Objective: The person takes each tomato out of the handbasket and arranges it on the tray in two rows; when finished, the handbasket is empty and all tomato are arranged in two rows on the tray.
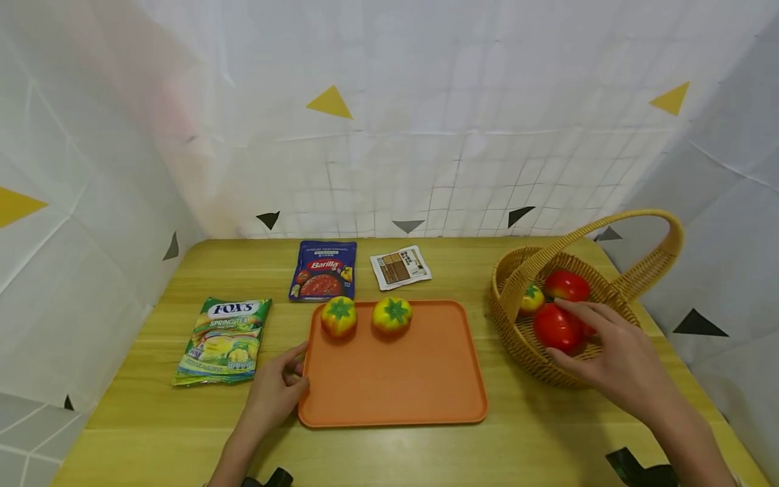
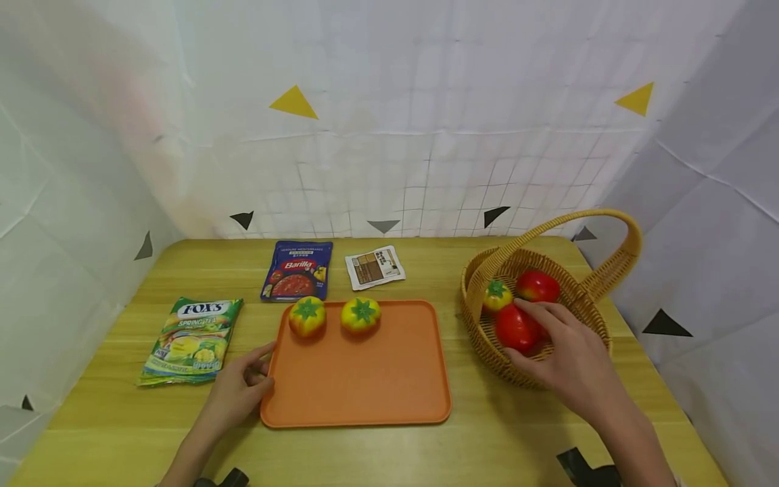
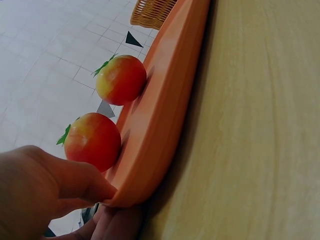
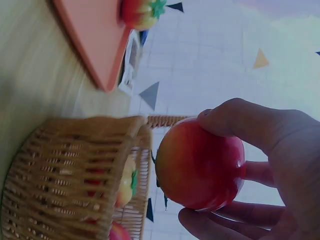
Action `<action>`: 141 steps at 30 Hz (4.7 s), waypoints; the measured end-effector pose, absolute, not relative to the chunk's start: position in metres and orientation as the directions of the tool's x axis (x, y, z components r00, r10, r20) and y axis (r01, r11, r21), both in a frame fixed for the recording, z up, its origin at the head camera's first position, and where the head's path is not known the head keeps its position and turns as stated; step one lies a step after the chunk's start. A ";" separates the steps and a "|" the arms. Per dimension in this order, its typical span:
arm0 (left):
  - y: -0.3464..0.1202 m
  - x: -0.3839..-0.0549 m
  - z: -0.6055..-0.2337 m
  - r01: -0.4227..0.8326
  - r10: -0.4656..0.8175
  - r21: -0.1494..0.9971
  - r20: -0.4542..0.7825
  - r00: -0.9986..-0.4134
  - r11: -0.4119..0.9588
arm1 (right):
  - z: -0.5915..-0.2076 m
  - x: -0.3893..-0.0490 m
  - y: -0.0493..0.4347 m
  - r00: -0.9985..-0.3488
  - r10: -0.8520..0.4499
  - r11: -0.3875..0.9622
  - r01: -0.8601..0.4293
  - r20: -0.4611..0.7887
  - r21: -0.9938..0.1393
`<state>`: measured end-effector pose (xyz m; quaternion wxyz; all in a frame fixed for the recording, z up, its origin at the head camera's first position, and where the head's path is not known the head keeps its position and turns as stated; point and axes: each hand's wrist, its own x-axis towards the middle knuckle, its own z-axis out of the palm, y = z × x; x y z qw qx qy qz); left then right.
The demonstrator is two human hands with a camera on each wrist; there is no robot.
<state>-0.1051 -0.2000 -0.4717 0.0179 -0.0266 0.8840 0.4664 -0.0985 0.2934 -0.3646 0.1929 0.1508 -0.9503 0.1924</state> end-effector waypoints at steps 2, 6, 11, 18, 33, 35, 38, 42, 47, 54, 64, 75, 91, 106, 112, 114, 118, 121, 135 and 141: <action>-0.200 -0.105 -0.472 -0.061 -0.029 0.824 -0.054 -0.998 0.563 | -0.362 -0.097 0.290 -0.873 -0.222 0.877 -0.373 0.434 -0.303; -0.200 -0.105 -0.470 -0.054 -0.026 0.823 -0.048 -0.999 0.566 | -0.356 -0.094 0.284 -0.860 -0.243 0.867 -0.400 0.449 -0.296; -0.199 -0.105 -0.469 -0.060 -0.026 0.816 -0.055 -0.998 0.575 | -0.349 -0.090 0.276 -0.855 -0.259 0.849 -0.423 0.450 -0.315; -0.200 -0.103 -0.470 -0.061 -0.019 0.811 -0.061 -0.998 0.581 | -0.342 -0.085 0.264 -0.832 -0.271 0.821 -0.462 0.485 -0.335; -0.199 -0.102 -0.469 -0.070 -0.023 0.817 -0.070 -0.997 0.573 | -0.340 -0.086 0.243 -0.800 -0.303 0.784 -0.518 0.518 -0.341; -0.199 -0.102 -0.468 -0.071 -0.021 0.819 -0.072 -0.997 0.570 | -0.341 -0.087 0.241 -0.795 -0.312 0.776 -0.529 0.521 -0.343; -0.199 -0.102 -0.468 -0.072 -0.020 0.819 -0.073 -0.997 0.569 | -0.343 -0.089 0.236 -0.791 -0.321 0.765 -0.541 0.520 -0.350; -0.199 -0.102 -0.468 -0.076 -0.021 0.817 -0.078 -0.997 0.572 | -0.347 -0.093 0.230 -0.784 -0.332 0.760 -0.552 0.524 -0.344; -0.199 -0.103 -0.469 -0.077 -0.021 0.820 -0.078 -0.997 0.567 | -0.352 -0.099 0.222 -0.779 -0.338 0.757 -0.559 0.528 -0.338; -0.200 -0.104 -0.470 -0.070 -0.022 0.824 -0.069 -0.997 0.563 | -0.359 -0.108 0.214 -0.792 -0.336 0.736 -0.558 0.509 -0.382; -0.201 -0.105 -0.471 -0.057 -0.017 0.823 -0.057 -0.998 0.565 | -0.369 -0.120 0.203 -0.801 -0.347 0.717 -0.562 0.487 -0.413; -0.200 -0.104 -0.471 -0.078 -0.028 0.819 -0.076 -0.997 0.569 | -0.376 -0.132 0.190 -0.814 -0.373 0.727 -0.555 0.445 -0.405; -0.200 -0.104 -0.468 -0.085 -0.034 0.812 -0.080 -0.996 0.578 | -0.402 -0.153 0.180 -0.863 -0.326 0.751 -0.485 0.387 -0.449; -0.199 -0.103 -0.470 -0.084 -0.033 0.817 -0.079 -0.996 0.570 | -0.427 -0.178 0.172 -0.894 -0.312 0.773 -0.436 0.322 -0.460; -0.199 -0.103 -0.471 -0.074 -0.031 0.817 -0.069 -0.997 0.571 | -0.436 -0.184 0.170 -0.918 -0.297 0.779 -0.391 0.262 -0.490; -0.199 -0.103 -0.471 -0.072 -0.030 0.817 -0.066 -0.997 0.572 | -0.441 -0.186 0.171 -0.922 -0.298 0.773 -0.385 0.246 -0.505; -0.199 -0.103 -0.472 -0.060 -0.023 0.818 -0.057 -0.998 0.572 | -0.449 -0.189 0.172 -0.924 -0.303 0.765 -0.381 0.232 -0.518; -0.200 -0.103 -0.472 -0.061 -0.024 0.820 -0.058 -0.998 0.569 | -0.451 -0.191 0.172 -0.925 -0.302 0.764 -0.379 0.229 -0.522; -0.200 -0.104 -0.471 -0.081 -0.028 0.821 -0.079 -0.996 0.565 | -0.441 -0.189 0.172 -0.930 -0.296 0.804 -0.366 0.220 -0.469; -0.200 -0.103 -0.470 -0.083 -0.030 0.816 -0.081 -0.996 0.572 | -0.429 -0.181 0.175 -0.903 -0.322 0.821 -0.416 0.284 -0.392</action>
